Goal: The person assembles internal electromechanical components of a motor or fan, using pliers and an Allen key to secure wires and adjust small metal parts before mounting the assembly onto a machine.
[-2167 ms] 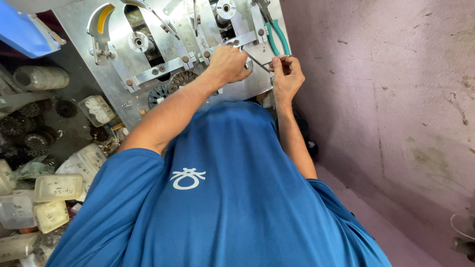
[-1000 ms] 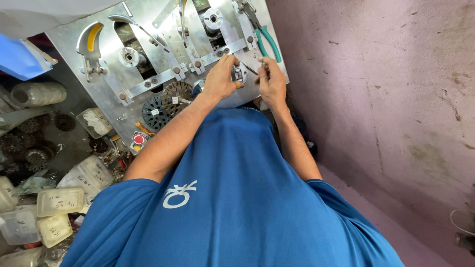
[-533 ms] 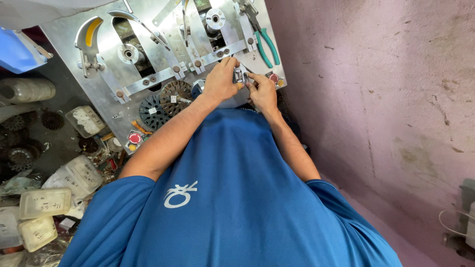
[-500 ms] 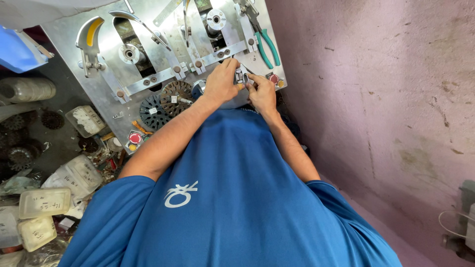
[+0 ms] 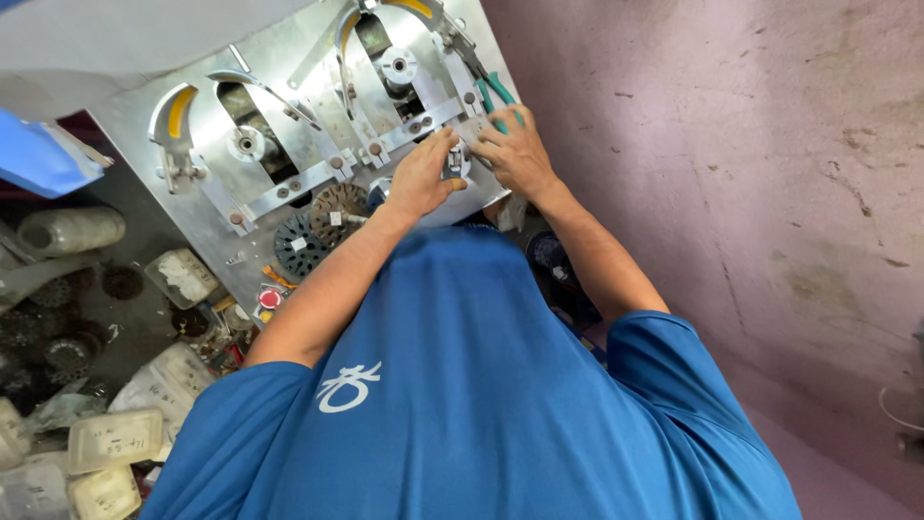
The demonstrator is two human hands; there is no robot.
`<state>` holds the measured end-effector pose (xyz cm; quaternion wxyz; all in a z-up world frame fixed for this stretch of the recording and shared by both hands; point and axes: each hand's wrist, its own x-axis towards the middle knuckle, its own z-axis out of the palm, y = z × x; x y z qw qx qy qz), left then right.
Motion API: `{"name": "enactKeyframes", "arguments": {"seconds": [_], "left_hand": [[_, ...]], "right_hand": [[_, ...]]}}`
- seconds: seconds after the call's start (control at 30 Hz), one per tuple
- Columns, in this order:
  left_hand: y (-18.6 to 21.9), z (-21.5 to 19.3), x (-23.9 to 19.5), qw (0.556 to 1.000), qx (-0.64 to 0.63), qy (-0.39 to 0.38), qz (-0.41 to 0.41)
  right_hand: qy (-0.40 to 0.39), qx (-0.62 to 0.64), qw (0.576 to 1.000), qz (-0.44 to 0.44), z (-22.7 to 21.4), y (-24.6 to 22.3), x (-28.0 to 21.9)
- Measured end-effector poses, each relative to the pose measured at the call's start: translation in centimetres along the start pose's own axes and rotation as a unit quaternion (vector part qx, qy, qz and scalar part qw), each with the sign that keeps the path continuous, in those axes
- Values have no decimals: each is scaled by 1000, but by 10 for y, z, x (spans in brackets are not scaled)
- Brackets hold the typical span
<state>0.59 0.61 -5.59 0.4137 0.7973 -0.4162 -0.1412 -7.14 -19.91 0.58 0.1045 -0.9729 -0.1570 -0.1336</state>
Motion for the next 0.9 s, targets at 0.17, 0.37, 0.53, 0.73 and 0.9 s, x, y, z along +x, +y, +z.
{"name": "enactKeyframes", "arguments": {"seconds": [0.17, 0.37, 0.53, 0.73, 0.9], "left_hand": [[4, -6, -2, 999, 32, 4, -2], [19, -19, 4, 999, 30, -10, -21], [15, -23, 7, 999, 26, -27, -34], [3, -15, 5, 1000, 7, 10, -5], [8, -20, 13, 998, -12, -10, -63]], "right_hand": [[31, 32, 999, 19, 16, 3, -7], [122, 39, 987, 99, 30, -3, -11], [222, 399, 813, 362, 35, -16, -10], [231, 412, 793, 385, 42, -45, -17], [222, 310, 874, 301, 41, -53, -13]]}}
